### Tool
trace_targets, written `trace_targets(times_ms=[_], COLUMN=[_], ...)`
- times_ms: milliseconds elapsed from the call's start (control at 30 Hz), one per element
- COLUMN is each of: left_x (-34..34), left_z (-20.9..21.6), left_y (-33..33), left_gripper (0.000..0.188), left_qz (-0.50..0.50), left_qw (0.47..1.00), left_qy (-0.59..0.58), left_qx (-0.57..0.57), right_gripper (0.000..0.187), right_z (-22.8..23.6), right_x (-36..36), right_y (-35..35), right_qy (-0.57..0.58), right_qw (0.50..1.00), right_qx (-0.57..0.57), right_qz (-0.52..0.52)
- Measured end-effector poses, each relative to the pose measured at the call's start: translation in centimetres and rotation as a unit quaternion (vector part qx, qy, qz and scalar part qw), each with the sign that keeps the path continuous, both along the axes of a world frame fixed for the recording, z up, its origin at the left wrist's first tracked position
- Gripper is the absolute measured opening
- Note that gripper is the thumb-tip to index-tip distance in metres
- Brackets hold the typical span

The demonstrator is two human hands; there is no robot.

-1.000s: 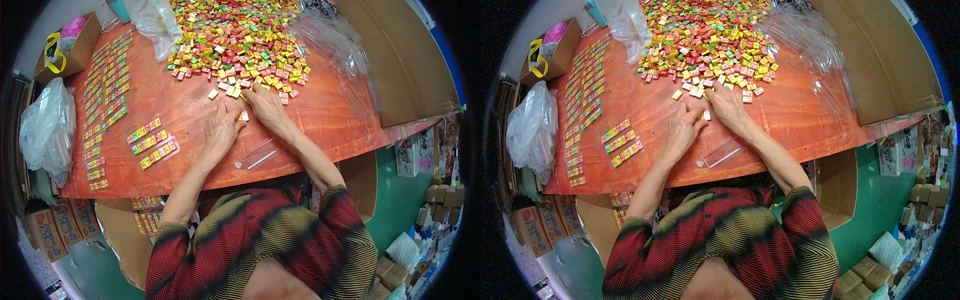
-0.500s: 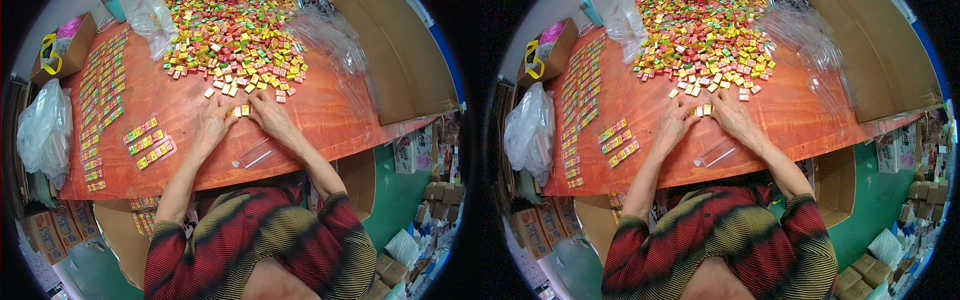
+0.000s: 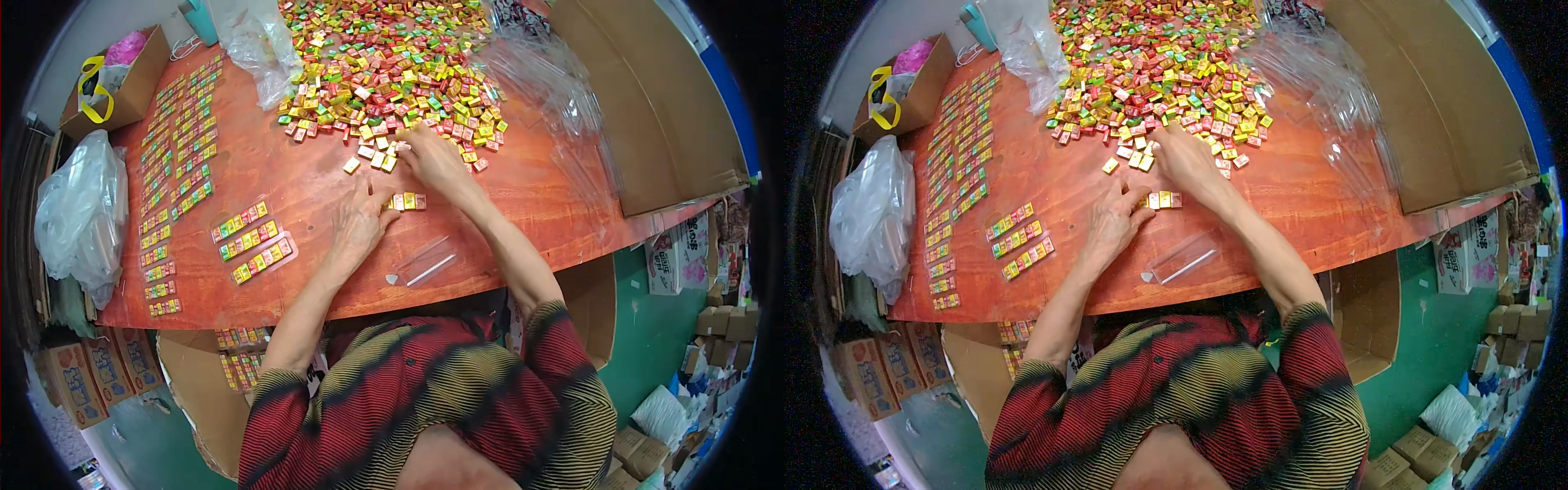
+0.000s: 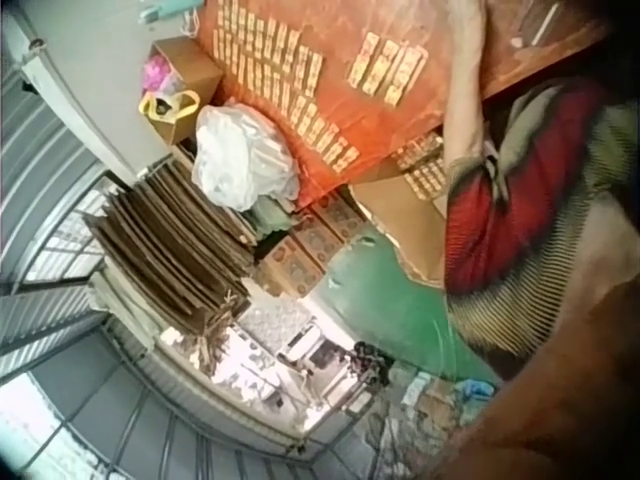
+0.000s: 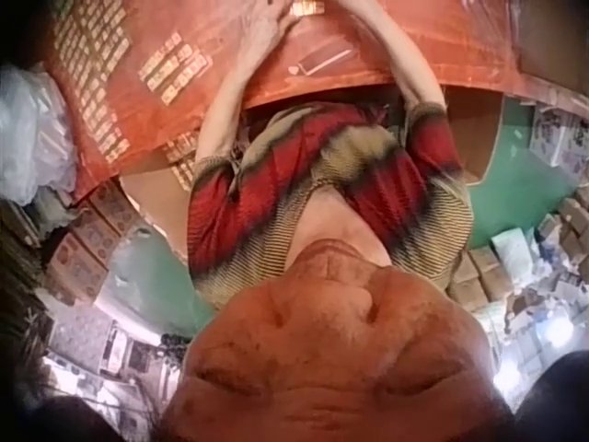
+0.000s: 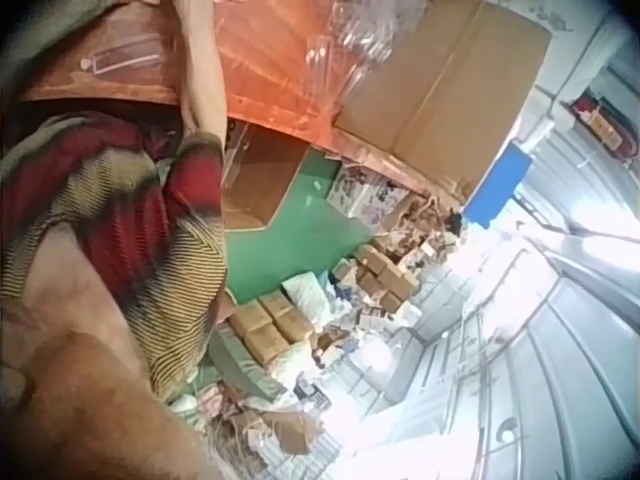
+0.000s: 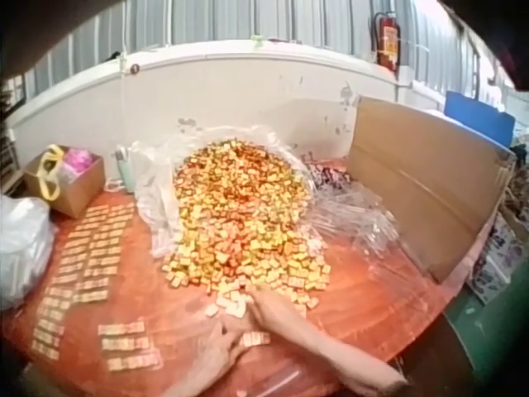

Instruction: Arranging small colorful packets into rows and placing them into a plastic container.

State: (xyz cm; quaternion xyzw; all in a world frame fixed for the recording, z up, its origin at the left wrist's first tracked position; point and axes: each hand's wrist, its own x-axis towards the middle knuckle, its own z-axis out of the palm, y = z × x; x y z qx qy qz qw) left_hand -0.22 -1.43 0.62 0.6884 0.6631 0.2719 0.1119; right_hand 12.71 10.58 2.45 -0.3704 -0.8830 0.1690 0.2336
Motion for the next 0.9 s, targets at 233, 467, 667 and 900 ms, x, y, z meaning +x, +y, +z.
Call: trace_targets(times_ms=[233, 467, 667, 900], left_x=[-1.0, -1.2, -1.7, -2.9], left_z=[0.5, 0.7, 0.7, 1.3], left_y=[-0.2, 0.0, -0.7, -1.4], left_gripper=[0.031, 0.030, 0.029, 0.034], left_qz=[-0.030, -0.034, -0.026, 0.028], left_qw=[0.997, 0.995, 0.996, 0.991], left_qy=[-0.061, -0.094, -0.085, -0.103], left_qx=[-0.026, -0.025, -0.014, -0.081], right_gripper=[0.010, 0.013, 0.018, 0.017], right_z=[-1.6, -0.7, -0.2, -2.1], right_x=[-4.6, -1.9, -0.6, -0.9], right_y=[4.1, 2.2, -5.6, -7.1], right_qy=[-0.045, 0.030, 0.031, 0.042], right_qw=[0.993, 0.994, 0.996, 0.989], right_qx=[0.101, 0.106, 0.039, 0.102], right_qz=[-0.030, -0.005, 0.081, 0.100])
